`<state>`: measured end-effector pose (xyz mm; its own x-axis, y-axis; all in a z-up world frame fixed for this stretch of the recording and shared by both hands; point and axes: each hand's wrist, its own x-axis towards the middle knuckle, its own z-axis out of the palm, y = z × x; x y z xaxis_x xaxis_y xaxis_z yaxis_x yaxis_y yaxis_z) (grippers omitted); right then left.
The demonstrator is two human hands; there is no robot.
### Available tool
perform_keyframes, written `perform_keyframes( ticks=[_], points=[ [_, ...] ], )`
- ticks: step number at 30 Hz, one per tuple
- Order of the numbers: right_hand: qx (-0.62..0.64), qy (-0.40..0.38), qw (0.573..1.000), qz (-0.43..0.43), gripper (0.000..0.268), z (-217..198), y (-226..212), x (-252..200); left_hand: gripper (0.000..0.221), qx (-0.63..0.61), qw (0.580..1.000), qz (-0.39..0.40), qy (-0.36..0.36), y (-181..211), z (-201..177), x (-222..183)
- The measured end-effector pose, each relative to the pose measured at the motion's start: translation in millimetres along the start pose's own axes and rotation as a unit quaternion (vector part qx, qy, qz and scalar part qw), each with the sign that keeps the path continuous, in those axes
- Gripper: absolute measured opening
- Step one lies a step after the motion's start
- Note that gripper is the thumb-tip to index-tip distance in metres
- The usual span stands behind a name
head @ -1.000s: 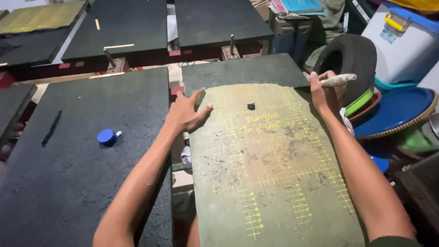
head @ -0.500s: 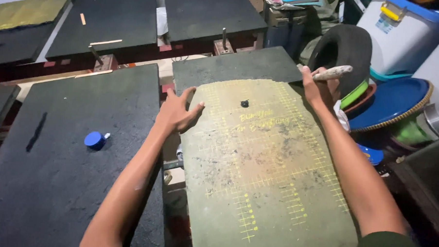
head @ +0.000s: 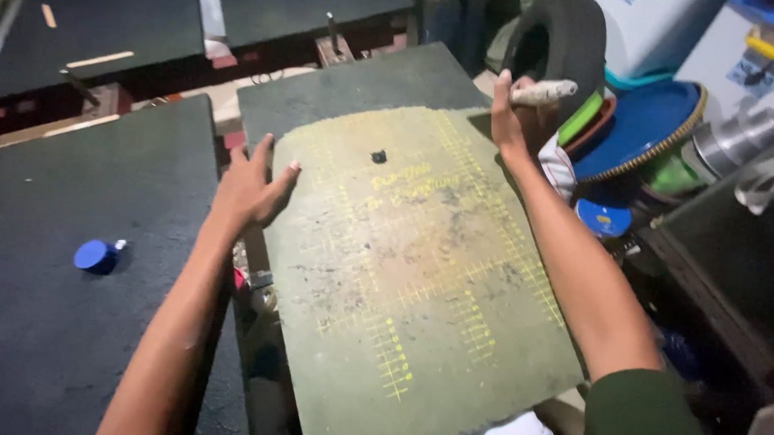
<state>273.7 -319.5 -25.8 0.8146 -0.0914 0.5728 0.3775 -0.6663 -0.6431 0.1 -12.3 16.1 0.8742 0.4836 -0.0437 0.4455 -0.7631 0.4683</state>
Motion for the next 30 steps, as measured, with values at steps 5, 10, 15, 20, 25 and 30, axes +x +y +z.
perform_keyframes(
  ticks=[5,10,15,20,25,30],
  points=[
    [0.062,0.136,0.988,0.027,0.052,5,8,5,0.083,-0.004,0.999,-0.02,-0.026,21,-14,-18],
    [0.048,0.011,0.996,0.077,0.044,-4,-17,0,0.084,-0.01,0.999,-0.021,-0.028,21,-13,-18],
    [0.057,-0.089,0.994,-0.001,0.052,-15,-18,1,0.081,0.011,0.993,0.088,0.076,-6,4,2],
    [0.041,-0.115,0.993,0.004,0.035,-21,-21,1,0.051,0.397,0.785,0.3,0.368,16,17,17],
    [0.055,-0.138,0.989,-0.012,0.03,-16,-9,6,0.032,0.31,0.775,0.419,0.356,78,59,2],
    [0.258,-0.027,0.966,-0.016,0.031,28,26,26,0.016,0.288,0.737,0.51,0.336,109,93,17]
  ],
)
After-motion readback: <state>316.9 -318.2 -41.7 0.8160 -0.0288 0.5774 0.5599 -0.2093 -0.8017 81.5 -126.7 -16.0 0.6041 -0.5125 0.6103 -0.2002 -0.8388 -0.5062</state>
